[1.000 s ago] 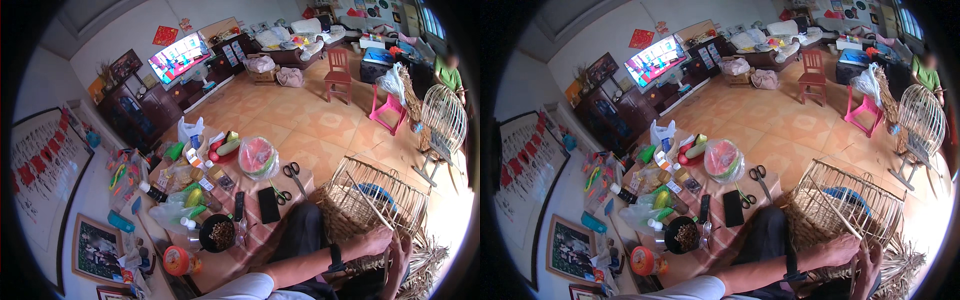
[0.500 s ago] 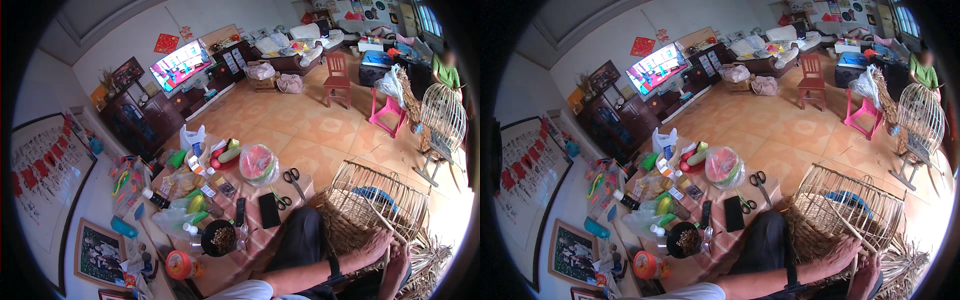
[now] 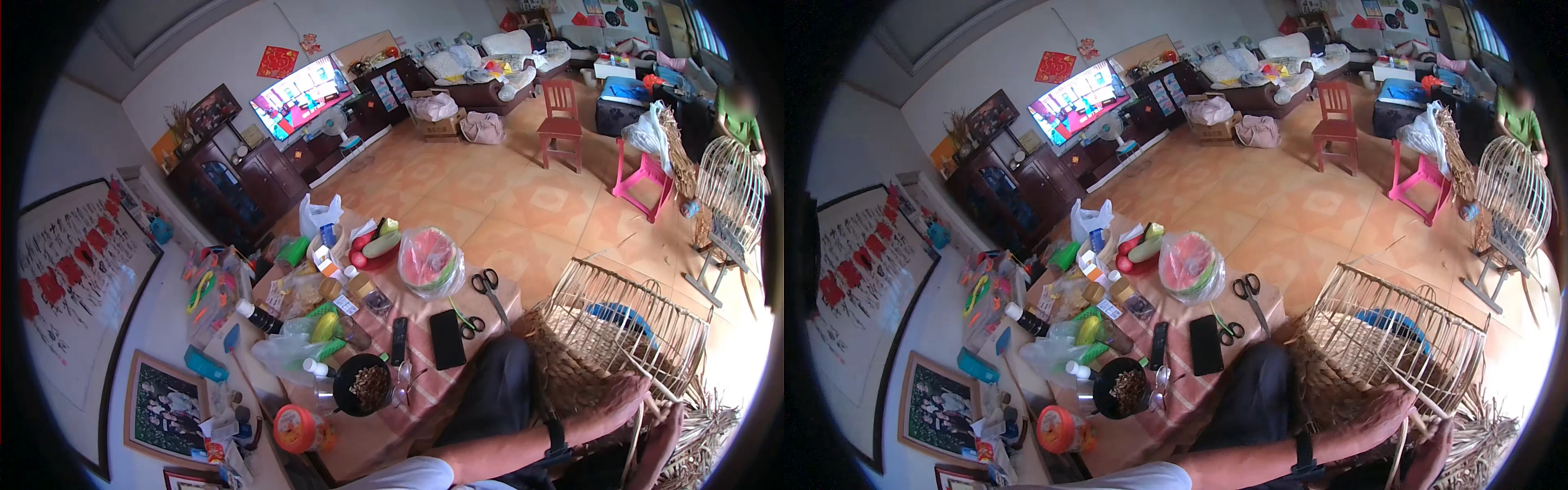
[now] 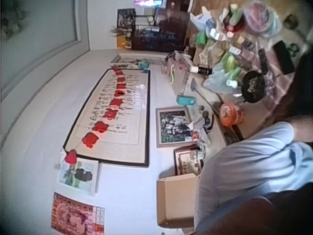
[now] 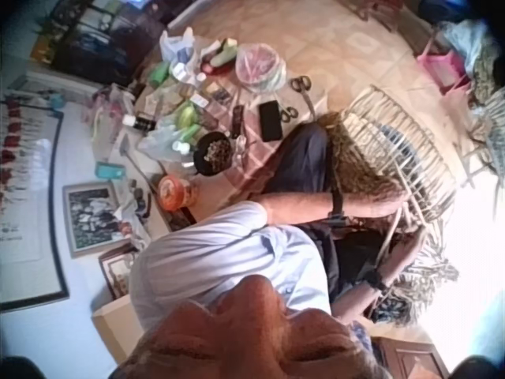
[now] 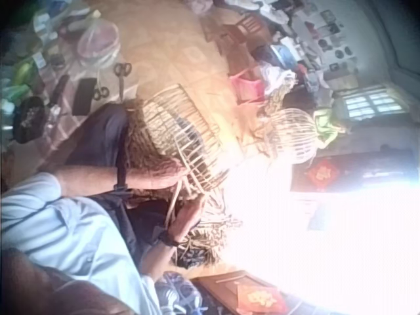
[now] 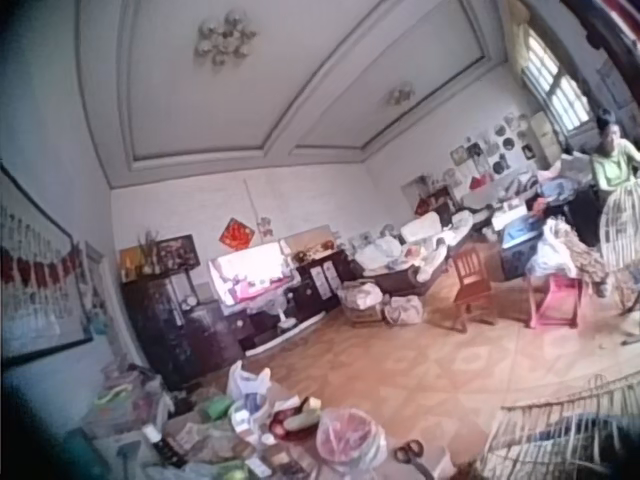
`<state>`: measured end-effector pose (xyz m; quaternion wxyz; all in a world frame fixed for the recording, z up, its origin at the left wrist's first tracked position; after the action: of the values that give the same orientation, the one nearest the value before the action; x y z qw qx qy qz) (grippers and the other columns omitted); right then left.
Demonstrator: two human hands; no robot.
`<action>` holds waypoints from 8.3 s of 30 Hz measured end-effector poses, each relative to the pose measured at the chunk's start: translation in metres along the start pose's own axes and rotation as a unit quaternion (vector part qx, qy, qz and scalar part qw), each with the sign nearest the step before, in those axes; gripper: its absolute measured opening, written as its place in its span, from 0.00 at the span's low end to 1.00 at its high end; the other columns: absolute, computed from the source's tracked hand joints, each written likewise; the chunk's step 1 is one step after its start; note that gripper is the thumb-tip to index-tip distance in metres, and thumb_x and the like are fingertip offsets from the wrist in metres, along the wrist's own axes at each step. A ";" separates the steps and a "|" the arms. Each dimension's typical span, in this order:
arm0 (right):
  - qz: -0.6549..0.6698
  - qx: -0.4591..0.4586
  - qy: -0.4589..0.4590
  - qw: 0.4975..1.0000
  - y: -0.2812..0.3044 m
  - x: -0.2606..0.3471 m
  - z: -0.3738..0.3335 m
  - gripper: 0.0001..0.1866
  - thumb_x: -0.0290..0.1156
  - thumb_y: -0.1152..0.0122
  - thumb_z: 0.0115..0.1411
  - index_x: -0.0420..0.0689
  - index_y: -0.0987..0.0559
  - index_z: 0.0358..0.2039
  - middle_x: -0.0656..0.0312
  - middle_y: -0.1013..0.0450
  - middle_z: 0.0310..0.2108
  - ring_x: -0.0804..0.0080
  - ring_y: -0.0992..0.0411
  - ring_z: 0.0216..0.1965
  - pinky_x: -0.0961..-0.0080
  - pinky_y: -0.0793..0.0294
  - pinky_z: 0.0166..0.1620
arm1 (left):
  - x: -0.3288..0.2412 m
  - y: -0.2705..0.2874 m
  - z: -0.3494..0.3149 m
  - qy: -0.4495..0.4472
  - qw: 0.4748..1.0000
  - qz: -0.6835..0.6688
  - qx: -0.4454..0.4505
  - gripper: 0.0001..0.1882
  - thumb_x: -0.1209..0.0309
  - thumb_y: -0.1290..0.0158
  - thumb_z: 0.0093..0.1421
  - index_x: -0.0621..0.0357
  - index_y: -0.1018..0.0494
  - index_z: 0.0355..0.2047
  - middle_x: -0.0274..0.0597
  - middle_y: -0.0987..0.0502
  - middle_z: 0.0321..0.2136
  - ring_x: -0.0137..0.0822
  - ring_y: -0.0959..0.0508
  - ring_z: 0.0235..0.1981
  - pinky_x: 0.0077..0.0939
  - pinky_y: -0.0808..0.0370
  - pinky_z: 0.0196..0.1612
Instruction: Hand-weaving a bamboo cage structure using long bamboo strips.
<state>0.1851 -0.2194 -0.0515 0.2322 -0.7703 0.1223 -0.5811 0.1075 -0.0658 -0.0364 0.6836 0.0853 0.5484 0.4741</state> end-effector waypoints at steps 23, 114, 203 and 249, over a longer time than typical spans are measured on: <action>-0.332 0.143 0.085 0.928 0.070 -0.029 0.119 0.12 0.38 0.40 0.66 0.42 0.25 0.40 0.66 0.28 0.29 0.81 0.34 0.22 0.82 0.35 0.23 | 0.005 0.006 0.004 -0.004 0.999 0.005 -0.037 0.08 0.72 0.42 0.55 0.59 0.31 0.26 0.50 0.27 0.22 0.52 0.23 0.32 0.46 0.30 0.38; -0.424 0.388 -0.140 0.806 -0.026 0.075 -0.168 0.17 0.40 0.44 0.70 0.37 0.32 0.36 0.48 0.38 0.22 0.58 0.43 0.24 0.64 0.36 0.31 | 0.034 0.132 -0.020 -0.093 0.989 0.044 0.101 0.30 0.82 0.35 0.42 0.56 0.23 0.49 0.47 0.21 0.46 0.50 0.19 0.45 0.37 0.21 0.49; -0.023 0.078 -0.039 0.996 -0.010 -0.025 -0.017 0.11 0.25 0.38 0.64 0.49 0.27 0.45 0.68 0.26 0.29 0.91 0.42 0.16 0.91 0.46 0.16 | 0.051 0.037 -0.023 0.002 0.996 -0.006 0.085 0.09 0.69 0.46 0.62 0.58 0.31 0.39 0.46 0.23 0.23 0.47 0.20 0.30 0.48 0.29 0.48; 0.170 0.083 -0.118 0.975 0.045 0.016 -0.075 0.23 0.51 0.55 0.73 0.43 0.25 0.37 0.57 0.24 0.41 0.70 0.28 0.28 0.75 0.24 0.35 | 0.040 0.151 -0.024 0.035 0.973 -0.142 0.180 0.28 0.79 0.48 0.63 0.52 0.36 0.64 0.48 0.21 0.45 0.43 0.20 0.49 0.35 0.26 0.55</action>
<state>0.1219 -0.2821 -0.0442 0.4034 -0.7795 0.1748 -0.4462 0.0021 0.0355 0.0236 0.6978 0.1117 0.6549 0.2679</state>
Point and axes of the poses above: each hand's wrist, its own z-axis towards the middle knuckle, its own y-axis out of the back of the hand, x = y × z, the point moved 2 cm from there along z, towards the middle knuckle
